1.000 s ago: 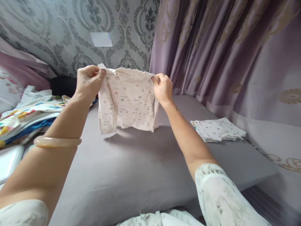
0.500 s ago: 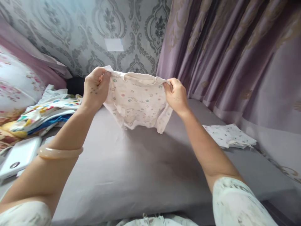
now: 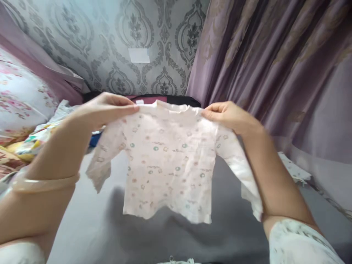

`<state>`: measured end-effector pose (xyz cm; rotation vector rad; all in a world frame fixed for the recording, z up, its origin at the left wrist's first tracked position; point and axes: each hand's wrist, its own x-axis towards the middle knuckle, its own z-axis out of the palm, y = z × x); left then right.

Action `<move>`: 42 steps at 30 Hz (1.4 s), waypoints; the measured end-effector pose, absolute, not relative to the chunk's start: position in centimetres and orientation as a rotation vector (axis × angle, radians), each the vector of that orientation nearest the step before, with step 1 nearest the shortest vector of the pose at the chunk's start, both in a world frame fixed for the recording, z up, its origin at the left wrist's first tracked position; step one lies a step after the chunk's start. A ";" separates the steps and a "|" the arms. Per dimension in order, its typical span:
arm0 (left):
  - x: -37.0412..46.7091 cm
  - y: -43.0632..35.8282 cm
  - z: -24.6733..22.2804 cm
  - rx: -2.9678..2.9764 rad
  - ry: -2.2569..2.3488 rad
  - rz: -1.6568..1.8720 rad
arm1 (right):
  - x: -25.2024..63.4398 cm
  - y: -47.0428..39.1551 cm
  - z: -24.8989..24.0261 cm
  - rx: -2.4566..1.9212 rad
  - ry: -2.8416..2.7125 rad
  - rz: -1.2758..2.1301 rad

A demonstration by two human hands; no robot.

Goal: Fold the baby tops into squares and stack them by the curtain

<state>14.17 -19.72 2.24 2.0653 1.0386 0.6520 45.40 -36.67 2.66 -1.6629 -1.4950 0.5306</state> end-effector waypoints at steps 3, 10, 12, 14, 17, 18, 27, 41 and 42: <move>16.3 -16.3 -3.7 2.117 0.998 0.419 | 47.0 -33.3 -3.3 -1.810 -1.554 0.499; 21.5 -13.5 -16.4 2.401 1.280 0.323 | 47.0 -29.0 -15.5 -2.331 -1.645 0.164; 22.3 -13.9 -18.1 2.458 1.412 0.310 | 46.5 -28.9 -16.9 -2.377 -1.674 0.135; 22.6 -14.2 -19.2 2.528 1.442 0.323 | 46.3 -28.9 -17.6 -2.401 -1.705 0.115; 22.3 -14.1 -20.3 2.641 1.392 0.395 | 46.5 -28.6 -18.0 -2.412 -1.738 0.078; 22.2 -13.9 -20.5 2.671 1.377 0.417 | 46.6 -28.4 -18.0 -2.412 -1.743 0.067; 23.0 -11.5 -21.1 2.795 1.272 0.420 | 48.7 -26.0 -18.3 -2.423 -1.803 0.107; 25.6 -7.5 -21.4 2.737 1.269 0.398 | 50.9 -23.0 -18.6 -2.436 -1.787 0.056; 25.8 -7.5 -21.3 2.712 1.295 0.380 | 50.9 -22.8 -18.6 -2.432 -1.789 0.051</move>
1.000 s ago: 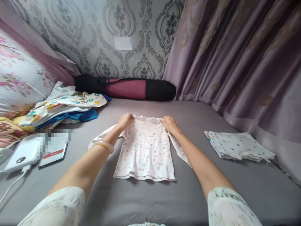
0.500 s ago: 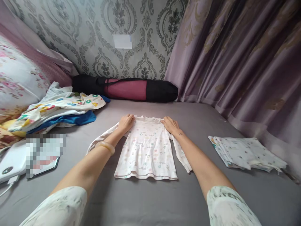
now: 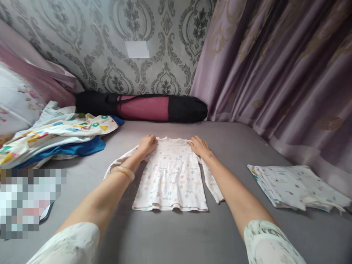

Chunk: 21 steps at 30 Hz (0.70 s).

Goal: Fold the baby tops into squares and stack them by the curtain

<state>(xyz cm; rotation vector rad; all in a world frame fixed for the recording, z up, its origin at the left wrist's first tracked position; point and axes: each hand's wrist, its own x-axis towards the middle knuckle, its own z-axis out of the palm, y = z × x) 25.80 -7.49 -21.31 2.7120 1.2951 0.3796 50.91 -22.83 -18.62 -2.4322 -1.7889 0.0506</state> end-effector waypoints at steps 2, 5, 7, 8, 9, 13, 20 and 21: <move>26.4 -7.5 -21.1 2.675 1.333 0.348 | 50.8 -22.3 -18.5 -2.399 -1.814 0.059; 27.8 -7.8 -20.6 2.642 1.322 0.331 | 50.3 -21.0 -18.6 -2.317 -1.860 0.146; 28.9 -8.1 -20.6 2.628 1.294 0.341 | 49.8 -20.1 -19.0 -2.296 -1.857 0.199; 29.4 -8.2 -20.6 2.624 1.286 0.346 | 49.6 -19.7 -19.2 -2.297 -1.848 0.207; 29.8 -8.2 -20.7 2.625 1.281 0.346 | 49.3 -19.4 -19.5 -2.304 -1.833 0.205; 30.6 -8.0 -21.5 2.658 1.289 0.334 | 48.7 -19.1 -20.5 -2.325 -1.714 0.123; 30.6 -9.0 -22.3 2.660 1.458 0.416 | 47.9 -19.6 -21.5 -2.328 -1.619 -0.012; 30.7 -9.3 -22.3 2.680 1.475 0.412 | 47.8 -19.6 -21.6 -2.329 -1.622 -0.022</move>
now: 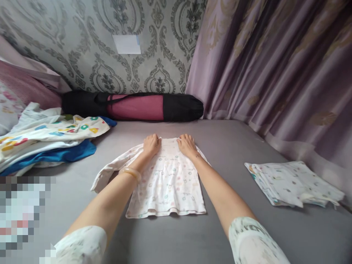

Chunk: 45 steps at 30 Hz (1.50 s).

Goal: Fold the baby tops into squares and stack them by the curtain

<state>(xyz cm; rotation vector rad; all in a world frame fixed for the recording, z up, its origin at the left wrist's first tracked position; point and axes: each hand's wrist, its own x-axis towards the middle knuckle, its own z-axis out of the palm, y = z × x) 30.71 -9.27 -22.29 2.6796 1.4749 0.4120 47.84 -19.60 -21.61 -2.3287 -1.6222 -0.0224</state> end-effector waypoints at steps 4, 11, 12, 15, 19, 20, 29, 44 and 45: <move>30.9 -10.2 -22.0 2.793 1.485 0.412 | 48.5 -19.6 -20.9 -2.308 -1.640 0.111; 31.0 -10.6 -20.7 2.819 1.268 0.604 | 55.4 -27.3 -18.0 -2.212 -1.405 0.275; 31.3 -10.8 -20.5 2.805 1.213 0.620 | 56.1 -29.3 -17.9 -2.253 -1.349 0.350; 33.1 -11.9 -20.3 2.784 1.036 0.625 | 56.6 -34.9 -17.7 -2.356 -1.221 0.648; 36.6 -14.4 -20.9 2.812 0.737 0.533 | 54.2 -39.7 -17.4 -2.516 -1.315 0.775; 37.4 -15.0 -21.2 2.805 0.666 0.530 | 53.6 -40.3 -17.3 -2.560 -1.358 0.752; 39.5 -17.5 -24.4 2.668 0.530 0.762 | 52.5 -40.7 -17.7 -2.430 -1.358 0.764; 39.1 -17.6 -24.1 2.651 0.515 0.739 | 62.0 -39.2 -15.6 -1.900 -0.794 0.595; 39.0 -17.6 -24.1 2.656 0.523 0.732 | 62.8 -39.4 -15.5 -1.864 -0.835 0.580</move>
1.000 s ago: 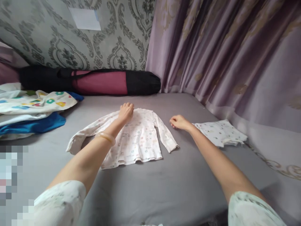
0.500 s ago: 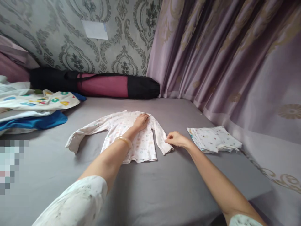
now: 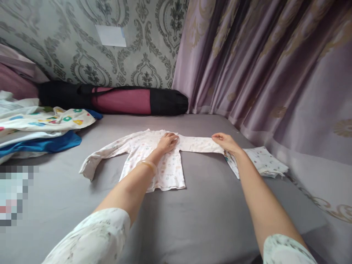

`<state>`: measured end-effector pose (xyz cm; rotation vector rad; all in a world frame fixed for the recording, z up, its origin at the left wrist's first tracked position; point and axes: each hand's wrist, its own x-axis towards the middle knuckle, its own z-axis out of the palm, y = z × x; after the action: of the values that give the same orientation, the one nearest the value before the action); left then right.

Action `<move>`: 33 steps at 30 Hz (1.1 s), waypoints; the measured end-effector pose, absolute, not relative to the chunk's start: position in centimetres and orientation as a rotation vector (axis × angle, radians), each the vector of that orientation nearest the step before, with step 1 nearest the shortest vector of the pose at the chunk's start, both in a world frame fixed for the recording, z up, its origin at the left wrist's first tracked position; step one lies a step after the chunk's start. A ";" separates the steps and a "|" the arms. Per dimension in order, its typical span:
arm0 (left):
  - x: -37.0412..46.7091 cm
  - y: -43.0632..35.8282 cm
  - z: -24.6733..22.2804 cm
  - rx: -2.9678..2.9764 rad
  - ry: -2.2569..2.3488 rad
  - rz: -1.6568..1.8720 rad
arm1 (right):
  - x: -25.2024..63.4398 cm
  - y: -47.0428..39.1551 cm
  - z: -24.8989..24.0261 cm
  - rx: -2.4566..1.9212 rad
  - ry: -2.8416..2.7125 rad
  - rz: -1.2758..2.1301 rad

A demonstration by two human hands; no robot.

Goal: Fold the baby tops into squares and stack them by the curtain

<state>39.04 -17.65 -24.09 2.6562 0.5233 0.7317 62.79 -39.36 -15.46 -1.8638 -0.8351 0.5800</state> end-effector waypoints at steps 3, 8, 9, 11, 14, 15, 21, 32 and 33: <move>39.0 -17.9 -23.8 2.673 0.552 0.702 | 64.7 -39.8 -15.5 -1.820 -0.963 0.555; 38.8 -18.7 -23.1 2.746 0.606 0.551 | 65.8 -39.5 -17.2 -2.226 -1.156 0.478; 38.8 -18.9 -23.0 2.761 0.617 0.522 | 65.6 -39.4 -17.6 -2.314 -1.215 0.426; 38.8 -19.0 -22.9 2.781 0.629 0.488 | 65.0 -39.2 -18.1 -2.470 -1.328 0.307; 38.8 -19.1 -22.9 2.794 0.646 0.460 | 63.7 -39.1 -18.2 -2.716 -1.406 0.175; 38.8 -19.1 -22.9 2.796 0.654 0.448 | 63.2 -39.1 -18.1 -2.791 -1.418 0.144; 38.9 -19.1 -22.8 2.805 0.655 0.422 | 58.6 -37.4 -17.6 -3.014 -1.306 -0.131; 39.1 -18.9 -23.1 2.798 0.671 0.390 | 48.3 -28.8 -20.1 -2.320 -1.574 0.494; 39.1 -18.9 -23.1 2.802 0.673 0.390 | 48.6 -29.0 -20.3 -2.339 -1.567 0.487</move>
<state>39.12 -18.92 -23.07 2.8017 0.6731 0.3898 48.58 -29.04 -20.29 -2.3389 -1.5672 0.4871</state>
